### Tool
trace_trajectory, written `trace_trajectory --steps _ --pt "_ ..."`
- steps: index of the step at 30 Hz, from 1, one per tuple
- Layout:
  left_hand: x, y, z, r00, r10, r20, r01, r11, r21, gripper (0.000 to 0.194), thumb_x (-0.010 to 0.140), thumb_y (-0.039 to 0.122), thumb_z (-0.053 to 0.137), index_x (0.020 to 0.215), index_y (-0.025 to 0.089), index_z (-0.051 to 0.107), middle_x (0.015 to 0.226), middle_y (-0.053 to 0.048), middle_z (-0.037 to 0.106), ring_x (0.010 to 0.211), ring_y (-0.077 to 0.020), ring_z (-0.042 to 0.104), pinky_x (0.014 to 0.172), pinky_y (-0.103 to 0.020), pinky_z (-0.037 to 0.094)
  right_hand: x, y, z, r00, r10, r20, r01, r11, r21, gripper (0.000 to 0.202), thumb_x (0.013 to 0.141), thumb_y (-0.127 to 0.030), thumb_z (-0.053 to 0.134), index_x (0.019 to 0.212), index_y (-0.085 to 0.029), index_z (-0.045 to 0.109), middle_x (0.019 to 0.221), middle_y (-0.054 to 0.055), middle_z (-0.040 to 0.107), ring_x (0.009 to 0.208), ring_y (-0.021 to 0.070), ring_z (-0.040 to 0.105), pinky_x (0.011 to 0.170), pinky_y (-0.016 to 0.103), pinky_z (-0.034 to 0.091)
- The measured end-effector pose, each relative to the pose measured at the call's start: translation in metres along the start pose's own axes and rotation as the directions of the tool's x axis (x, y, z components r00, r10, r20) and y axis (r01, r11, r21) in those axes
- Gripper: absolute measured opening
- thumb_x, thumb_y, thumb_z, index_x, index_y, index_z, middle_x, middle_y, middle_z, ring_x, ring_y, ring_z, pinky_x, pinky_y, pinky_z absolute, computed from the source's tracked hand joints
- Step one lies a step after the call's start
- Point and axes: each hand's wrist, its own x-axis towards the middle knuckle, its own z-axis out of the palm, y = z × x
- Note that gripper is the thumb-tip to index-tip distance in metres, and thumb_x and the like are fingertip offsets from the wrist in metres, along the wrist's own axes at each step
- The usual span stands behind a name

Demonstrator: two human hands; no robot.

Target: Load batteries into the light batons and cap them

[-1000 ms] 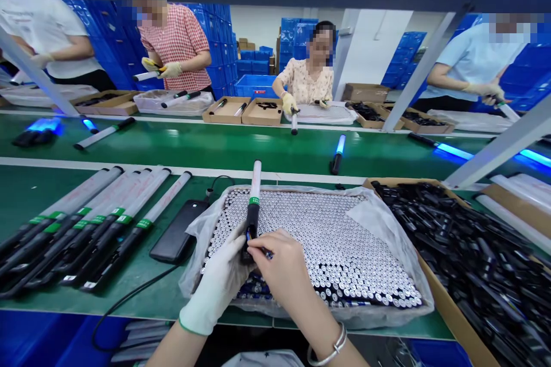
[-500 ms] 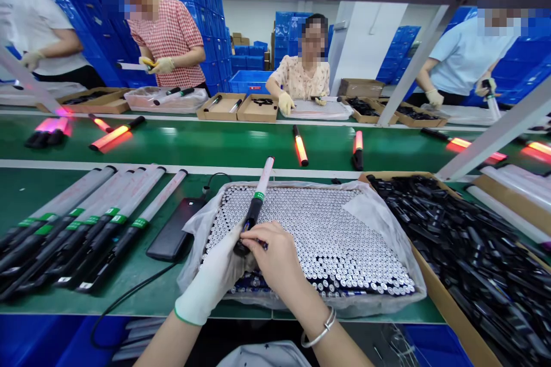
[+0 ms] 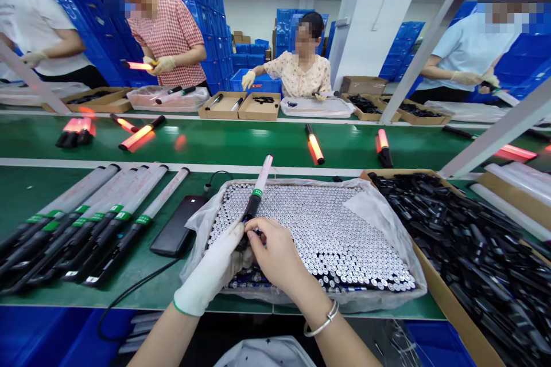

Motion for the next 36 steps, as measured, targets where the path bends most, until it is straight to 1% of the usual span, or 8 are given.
trace_trajectory --steps 6,9,12,14,17,21,29,36 --pt "-0.006 0.005 0.002 0.992 -0.128 0.010 0.128 0.988 -0.083 0.054 0.085 0.038 0.062 0.136 0.029 0.050 0.084 -0.002 0.063 0.067 -0.0112 0.060 0.056 -0.019 0.049 -0.004 0.007 -0.014 0.997 -0.036 -0.068 0.044 0.992 0.120 0.026 0.097 -0.030 0.041 0.114 -0.024 0.059 0.117 0.007 0.063 0.086 0.0178 0.061 0.075 0.032 0.047" --pt "-0.009 0.009 0.006 0.987 -0.158 0.030 0.160 0.981 -0.106 0.057 0.086 0.038 0.061 0.140 0.028 0.046 0.085 -0.002 0.063 0.067 -0.0109 0.060 0.055 -0.018 0.049 -0.001 0.014 -0.017 0.988 0.102 -0.117 -0.090 0.991 0.097 0.029 0.094 -0.037 0.047 0.113 -0.023 0.063 0.116 0.008 0.064 0.080 0.0182 0.060 0.070 0.033 0.046" --pt "-0.018 0.014 0.009 0.996 -0.050 0.073 0.043 0.994 0.096 0.055 0.089 0.041 0.057 0.142 0.027 0.046 0.115 -0.008 0.064 0.095 -0.0181 0.065 0.079 -0.027 0.055 0.006 0.018 -0.009 0.959 0.276 -0.061 -0.252 0.933 0.258 0.056 0.091 -0.045 0.051 0.141 -0.022 0.043 0.112 0.008 0.064 0.067 0.0143 0.056 0.064 0.032 0.044" --pt "-0.027 0.018 0.009 0.986 0.099 0.132 -0.138 0.934 0.330 0.053 0.094 0.040 0.050 0.145 0.027 0.042 0.139 -0.006 0.052 0.127 -0.0212 0.050 0.108 -0.032 0.040 0.009 0.015 -0.001 0.945 0.326 -0.031 -0.274 0.840 0.469 0.072 0.089 -0.049 0.055 0.149 -0.020 0.028 0.098 0.005 0.063 0.060 0.0115 0.050 0.058 0.028 0.040" --pt "-0.040 0.022 0.006 0.952 0.198 0.231 -0.289 0.828 0.480 0.053 0.098 0.039 0.041 0.150 0.030 0.032 0.155 0.003 0.033 0.144 -0.0155 0.023 0.120 -0.029 0.014 0.009 0.006 0.005 0.950 0.311 -0.007 -0.224 0.697 0.681 0.070 0.084 -0.048 0.064 0.143 -0.020 0.039 0.075 -0.003 0.053 0.054 0.0084 0.038 0.050 0.023 0.029" --pt "-0.048 0.024 0.002 0.958 0.154 0.242 -0.254 0.848 0.465 0.052 0.099 0.039 0.039 0.150 0.031 0.031 0.156 0.007 0.029 0.145 -0.0110 0.020 0.119 -0.024 0.015 0.002 -0.002 0.008 0.958 0.287 -0.021 -0.169 0.620 0.766 0.053 0.082 -0.044 0.068 0.129 -0.023 0.052 0.075 -0.004 0.049 0.054 0.0070 0.038 0.048 0.022 0.026" --pt "-0.028 0.012 0.000 0.994 0.091 0.052 -0.103 0.929 0.354 0.050 0.089 0.040 0.053 0.136 0.021 0.055 0.144 -0.005 0.049 0.136 -0.0262 0.041 0.117 -0.044 0.026 0.002 0.004 0.018 0.944 0.326 -0.044 -0.171 0.602 0.780 0.059 0.076 -0.053 0.070 0.122 -0.022 0.050 0.062 -0.009 0.039 0.048 0.0076 0.033 0.044 0.021 0.025" --pt "-0.008 0.002 -0.002 0.979 0.182 0.095 -0.202 0.932 0.300 0.053 0.081 0.043 0.063 0.130 0.022 0.062 0.139 -0.006 0.054 0.137 -0.0290 0.039 0.116 -0.045 0.025 0.006 0.012 0.026 0.956 0.292 0.012 -0.189 0.587 0.787 0.075 0.071 -0.061 0.071 0.128 -0.018 0.048 0.061 -0.009 0.040 0.044 0.0053 0.028 0.041 0.020 0.022"
